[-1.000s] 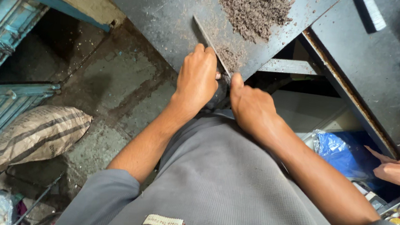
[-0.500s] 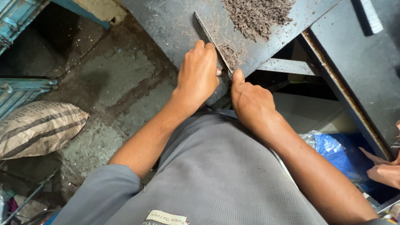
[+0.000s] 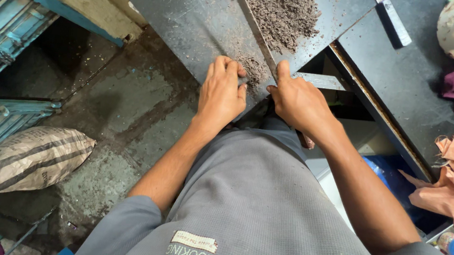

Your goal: The person files a small metal block on a metal workbench using a metal file. They repeatedly rub the file back and forth across the block's surface, generating metal shavings that accumulate on the table.

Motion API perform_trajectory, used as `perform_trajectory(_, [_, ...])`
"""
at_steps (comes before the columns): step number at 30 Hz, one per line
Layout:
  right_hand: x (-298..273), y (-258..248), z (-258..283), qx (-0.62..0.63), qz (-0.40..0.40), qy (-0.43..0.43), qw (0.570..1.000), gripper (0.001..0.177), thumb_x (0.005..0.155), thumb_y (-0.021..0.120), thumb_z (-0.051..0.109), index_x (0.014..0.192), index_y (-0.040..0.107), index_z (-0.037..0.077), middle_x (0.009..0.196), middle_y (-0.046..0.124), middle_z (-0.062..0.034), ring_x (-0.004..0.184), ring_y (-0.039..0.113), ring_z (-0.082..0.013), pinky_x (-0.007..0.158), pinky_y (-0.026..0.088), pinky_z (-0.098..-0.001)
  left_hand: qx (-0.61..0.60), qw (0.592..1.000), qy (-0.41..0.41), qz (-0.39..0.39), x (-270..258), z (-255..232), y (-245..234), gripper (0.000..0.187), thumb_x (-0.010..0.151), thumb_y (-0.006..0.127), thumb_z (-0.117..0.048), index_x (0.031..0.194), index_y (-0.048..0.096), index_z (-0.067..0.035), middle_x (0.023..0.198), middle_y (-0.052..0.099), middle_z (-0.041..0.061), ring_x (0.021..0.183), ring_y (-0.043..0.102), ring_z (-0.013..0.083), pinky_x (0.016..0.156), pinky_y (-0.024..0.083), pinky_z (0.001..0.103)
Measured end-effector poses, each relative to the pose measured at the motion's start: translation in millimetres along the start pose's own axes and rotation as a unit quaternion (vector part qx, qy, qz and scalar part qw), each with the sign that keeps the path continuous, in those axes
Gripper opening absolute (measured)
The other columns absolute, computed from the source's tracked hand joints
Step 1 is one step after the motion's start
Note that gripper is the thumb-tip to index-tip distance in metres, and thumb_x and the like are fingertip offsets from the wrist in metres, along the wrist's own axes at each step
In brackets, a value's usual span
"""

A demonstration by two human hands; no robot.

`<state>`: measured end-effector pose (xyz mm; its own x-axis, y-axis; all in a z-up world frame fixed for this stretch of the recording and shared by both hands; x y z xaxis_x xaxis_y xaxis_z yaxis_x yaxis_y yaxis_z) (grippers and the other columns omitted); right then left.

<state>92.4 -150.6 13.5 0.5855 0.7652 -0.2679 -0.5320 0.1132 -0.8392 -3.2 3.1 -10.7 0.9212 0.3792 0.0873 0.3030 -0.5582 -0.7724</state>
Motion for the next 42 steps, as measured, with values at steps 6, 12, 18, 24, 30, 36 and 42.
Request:
perform_trajectory(6, [7, 12, -11, 0.003, -0.010, -0.016, 1.000, 0.036, 0.098, 0.062, 0.018, 0.112, 0.034, 0.000, 0.066, 0.062, -0.0286, 0.065, 0.061, -0.0523, 0.058, 0.045, -0.0609, -0.021, 0.999, 0.016, -0.039, 2, 5, 4, 0.083, 0.073, 0.088, -0.016, 0.141, 0.043, -0.002, 0.121, 0.064, 0.023, 0.114, 0.060, 0.0407, 0.097, 0.049, 0.046])
perform_trajectory(12, [6, 13, -20, -0.003, -0.011, -0.013, 1.000, 0.036, 0.098, 0.062, 0.020, 0.112, 0.036, 0.000, 0.066, 0.062, -0.0280, 0.065, 0.060, -0.0520, 0.059, 0.044, -0.0604, -0.009, 1.000, 0.019, -0.012, 13, 24, 5, 0.080, 0.074, 0.090, -0.018, 0.139, 0.045, -0.011, 0.104, 0.074, 0.018, 0.096, 0.071, 0.0362, 0.080, 0.058, 0.046])
perform_trajectory(18, [7, 9, -20, 0.010, -0.010, 0.020, 1.000, 0.034, 0.100, 0.061, 0.022, 0.112, 0.036, 0.002, 0.067, 0.062, -0.0275, 0.067, 0.060, -0.0517, 0.060, 0.043, -0.0611, -0.022, 0.999, -0.047, -0.001, 50, 69, -25, 0.071, 0.082, 0.089, -0.025, 0.139, 0.048, -0.011, 0.114, 0.075, 0.016, 0.088, 0.076, 0.0245, 0.070, 0.063, 0.036])
perform_trajectory(24, [-4, 4, -11, 0.071, -0.043, 0.020, 0.996, 0.029, 0.102, 0.059, 0.025, 0.115, 0.041, 0.006, 0.066, 0.062, -0.0256, 0.065, 0.061, -0.0497, 0.059, 0.043, -0.0594, -0.179, 0.982, -0.023, 0.049, 49, 78, -48, 0.068, 0.077, 0.097, -0.028, 0.128, 0.057, -0.005, 0.098, 0.077, 0.013, 0.087, 0.076, 0.0204, 0.075, 0.061, 0.033])
perform_trajectory(30, [-1, 7, -18, 0.029, -0.012, 0.039, 0.999, 0.028, 0.103, 0.061, 0.029, 0.112, 0.047, 0.006, 0.067, 0.062, -0.0268, 0.066, 0.061, -0.0496, 0.061, 0.044, -0.0588, -0.326, 0.922, -0.194, 0.077, 40, 91, -37, 0.044, 0.082, 0.087, -0.032, 0.109, 0.067, -0.003, 0.077, 0.074, 0.008, 0.065, 0.068, 0.0110, 0.060, 0.056, 0.025])
perform_trajectory(36, [9, -3, -23, 0.044, -0.078, 0.043, 0.995, 0.031, 0.102, 0.063, 0.031, 0.119, 0.055, 0.006, 0.074, 0.068, -0.0238, 0.071, 0.065, -0.0459, 0.063, 0.046, -0.0568, -0.339, 0.912, -0.232, 0.016, 28, 91, -37, 0.032, 0.086, 0.085, -0.030, 0.097, 0.071, -0.003, 0.072, 0.071, 0.005, 0.061, 0.064, 0.0098, 0.056, 0.052, 0.023])
perform_trajectory(42, [7, -4, -20, 0.150, -0.062, 0.081, 0.983, 0.062, 0.081, 0.082, 0.035, 0.125, 0.049, 0.006, 0.071, 0.065, -0.0179, 0.063, 0.067, -0.0330, 0.061, 0.052, -0.0459, -0.308, 0.941, -0.108, -0.090, 10, 79, -52, 0.031, 0.085, 0.088, -0.016, 0.105, 0.066, -0.004, 0.103, 0.072, 0.004, 0.092, 0.069, 0.0098, 0.070, 0.061, 0.023])
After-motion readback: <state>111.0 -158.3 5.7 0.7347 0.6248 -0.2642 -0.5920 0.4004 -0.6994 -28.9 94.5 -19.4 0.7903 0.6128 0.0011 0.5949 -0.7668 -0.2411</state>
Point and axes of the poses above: each hand's wrist, its own x-axis towards the middle knuckle, its own y-axis out of the palm, z = x × y, the point moved 3 cm from there along x, towards the middle knuckle
